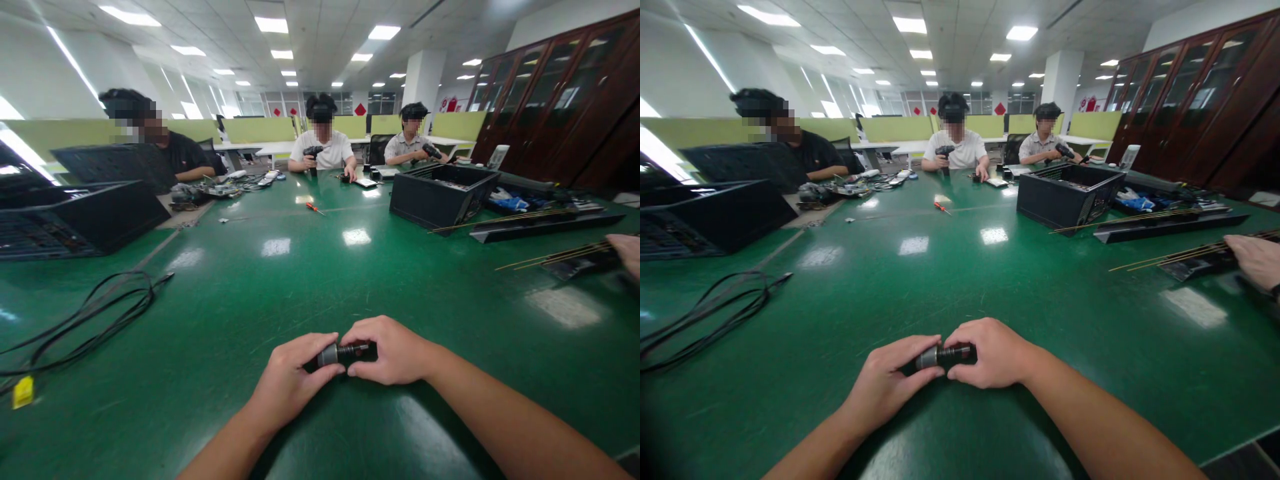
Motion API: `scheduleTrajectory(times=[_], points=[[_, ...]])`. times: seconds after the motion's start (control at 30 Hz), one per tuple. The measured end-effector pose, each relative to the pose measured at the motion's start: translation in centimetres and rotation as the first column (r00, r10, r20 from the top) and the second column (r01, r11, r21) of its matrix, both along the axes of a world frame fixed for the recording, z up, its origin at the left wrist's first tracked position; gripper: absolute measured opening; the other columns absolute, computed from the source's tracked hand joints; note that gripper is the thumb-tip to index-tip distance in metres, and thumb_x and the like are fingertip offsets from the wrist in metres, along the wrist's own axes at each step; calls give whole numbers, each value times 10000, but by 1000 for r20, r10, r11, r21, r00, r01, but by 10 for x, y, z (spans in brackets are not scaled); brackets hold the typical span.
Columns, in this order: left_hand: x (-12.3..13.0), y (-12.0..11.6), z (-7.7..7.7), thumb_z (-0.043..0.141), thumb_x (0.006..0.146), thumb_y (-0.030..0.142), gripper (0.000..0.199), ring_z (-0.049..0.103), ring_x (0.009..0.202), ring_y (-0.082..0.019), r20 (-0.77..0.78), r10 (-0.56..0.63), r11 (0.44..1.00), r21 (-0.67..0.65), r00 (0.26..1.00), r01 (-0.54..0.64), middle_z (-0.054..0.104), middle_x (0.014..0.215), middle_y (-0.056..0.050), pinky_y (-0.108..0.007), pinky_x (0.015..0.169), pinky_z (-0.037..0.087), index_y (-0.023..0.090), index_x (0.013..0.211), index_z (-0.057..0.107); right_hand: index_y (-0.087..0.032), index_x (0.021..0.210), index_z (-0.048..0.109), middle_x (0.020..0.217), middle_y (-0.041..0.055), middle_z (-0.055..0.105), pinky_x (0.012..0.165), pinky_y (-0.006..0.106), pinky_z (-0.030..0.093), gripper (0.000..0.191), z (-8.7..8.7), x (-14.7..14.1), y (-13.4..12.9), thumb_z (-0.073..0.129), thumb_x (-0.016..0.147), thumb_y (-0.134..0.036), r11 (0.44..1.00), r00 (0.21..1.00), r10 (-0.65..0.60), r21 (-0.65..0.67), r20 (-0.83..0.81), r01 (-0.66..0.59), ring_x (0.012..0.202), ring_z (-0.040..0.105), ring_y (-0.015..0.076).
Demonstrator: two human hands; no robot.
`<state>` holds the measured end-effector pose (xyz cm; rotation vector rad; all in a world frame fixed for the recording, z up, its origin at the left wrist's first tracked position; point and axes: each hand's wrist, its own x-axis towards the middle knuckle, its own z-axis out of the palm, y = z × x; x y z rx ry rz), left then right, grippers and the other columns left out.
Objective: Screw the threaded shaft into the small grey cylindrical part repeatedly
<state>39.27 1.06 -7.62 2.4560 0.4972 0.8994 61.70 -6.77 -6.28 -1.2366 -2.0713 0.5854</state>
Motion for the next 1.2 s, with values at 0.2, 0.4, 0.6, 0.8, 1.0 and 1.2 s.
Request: scheduleTrajectory(times=[0.2,0.4,0.6,0.8,1.0,1.2], points=[[1,-2,0,778,817,168,496,698,933,-154,-18,1,1000,-6,1000,-1,725,1075,-23,-234,836,565,277,1281,643,-176,917,700,790,10,655,667,243,430,169,-3,0,1,743,796,-285,999,1000,13,40,-21,-12,698,591,143],[5,-10,4,764,820,170,369,703,847,-149,32,42,999,15,999,-43,732,982,-21,-218,755,564,251,1175,705,-157,913,706,756,13,650,638,234,422,171,-4,-4,0,719,825,-302,998,996,-6,68,-93,12,655,578,131],[5,-9,4,789,791,152,429,703,871,-139,12,47,999,-13,999,-47,736,1003,-6,-209,786,564,268,1193,694,-160,943,734,798,35,695,681,235,441,141,-2,-5,2,652,893,-263,998,998,-31,55,-52,33,711,623,142],[3,-5,1,722,832,132,444,701,956,-149,-36,28,999,-35,999,-29,730,1086,-11,-235,854,566,280,1246,655,-169,928,738,783,27,691,666,239,428,120,-3,-4,3,654,890,-246,996,998,-66,65,19,64,692,608,139],[2,-8,3,765,796,171,422,711,936,-166,-42,100,994,-33,994,-101,743,1064,-3,-263,854,572,273,1190,652,-171,924,728,795,25,695,679,240,442,125,-3,-4,1,677,880,-276,996,998,-52,66,-20,53,700,622,141],[3,-10,4,742,824,191,314,714,923,-167,-21,78,997,-13,997,-78,749,1029,-13,-264,847,578,254,1126,685,-170,931,738,796,32,706,685,242,452,140,-1,-4,1,645,908,-272,997,999,-48,66,-25,50,709,635,143]])
